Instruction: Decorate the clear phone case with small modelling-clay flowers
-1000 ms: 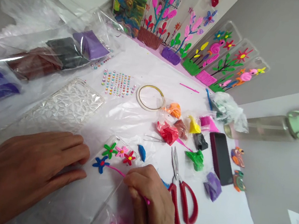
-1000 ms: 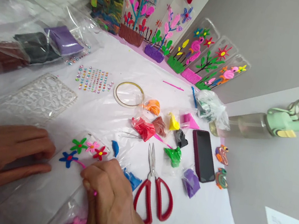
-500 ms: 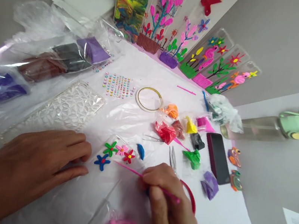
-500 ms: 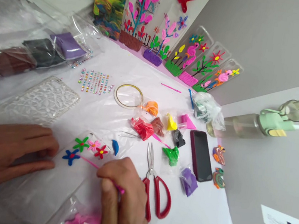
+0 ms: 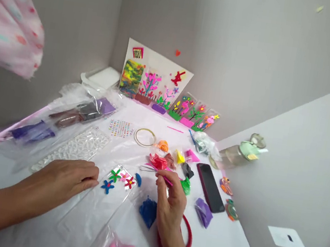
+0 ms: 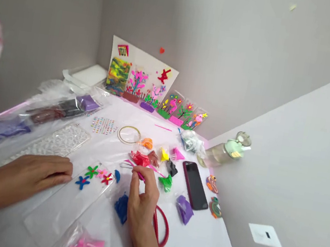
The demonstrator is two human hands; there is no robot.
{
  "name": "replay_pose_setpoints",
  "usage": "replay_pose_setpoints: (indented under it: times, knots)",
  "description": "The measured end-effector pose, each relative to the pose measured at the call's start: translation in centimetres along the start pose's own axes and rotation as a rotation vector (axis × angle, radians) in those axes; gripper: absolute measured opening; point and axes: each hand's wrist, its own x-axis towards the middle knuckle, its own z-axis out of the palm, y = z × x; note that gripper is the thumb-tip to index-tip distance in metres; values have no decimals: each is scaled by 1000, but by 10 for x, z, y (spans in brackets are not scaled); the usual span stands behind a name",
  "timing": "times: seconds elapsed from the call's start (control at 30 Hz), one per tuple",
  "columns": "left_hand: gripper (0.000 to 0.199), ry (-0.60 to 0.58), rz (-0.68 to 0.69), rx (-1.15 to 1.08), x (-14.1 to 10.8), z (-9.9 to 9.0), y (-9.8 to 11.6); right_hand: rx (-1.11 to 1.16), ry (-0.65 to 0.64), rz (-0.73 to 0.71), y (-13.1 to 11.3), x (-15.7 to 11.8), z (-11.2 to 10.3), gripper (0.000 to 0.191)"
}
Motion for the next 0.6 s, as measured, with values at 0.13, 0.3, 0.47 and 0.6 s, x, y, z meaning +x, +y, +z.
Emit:
replay_pose_setpoints:
  times: [0.13,0.3,0.47,0.6]
  knots:
    - [38,-80,-73,7,4,0,-1,12,7,12,9,5,3,13]
    - [40,-22,-58,38,9,4,-5,70,-41,68,13,8,5,16]
    - [38,39,-19,71,6,-4,-4,49,-48,13,19,9,8,18]
    - [43,180,23,29,-2,-17,-8,33,-31,-33,21,11,9,14]
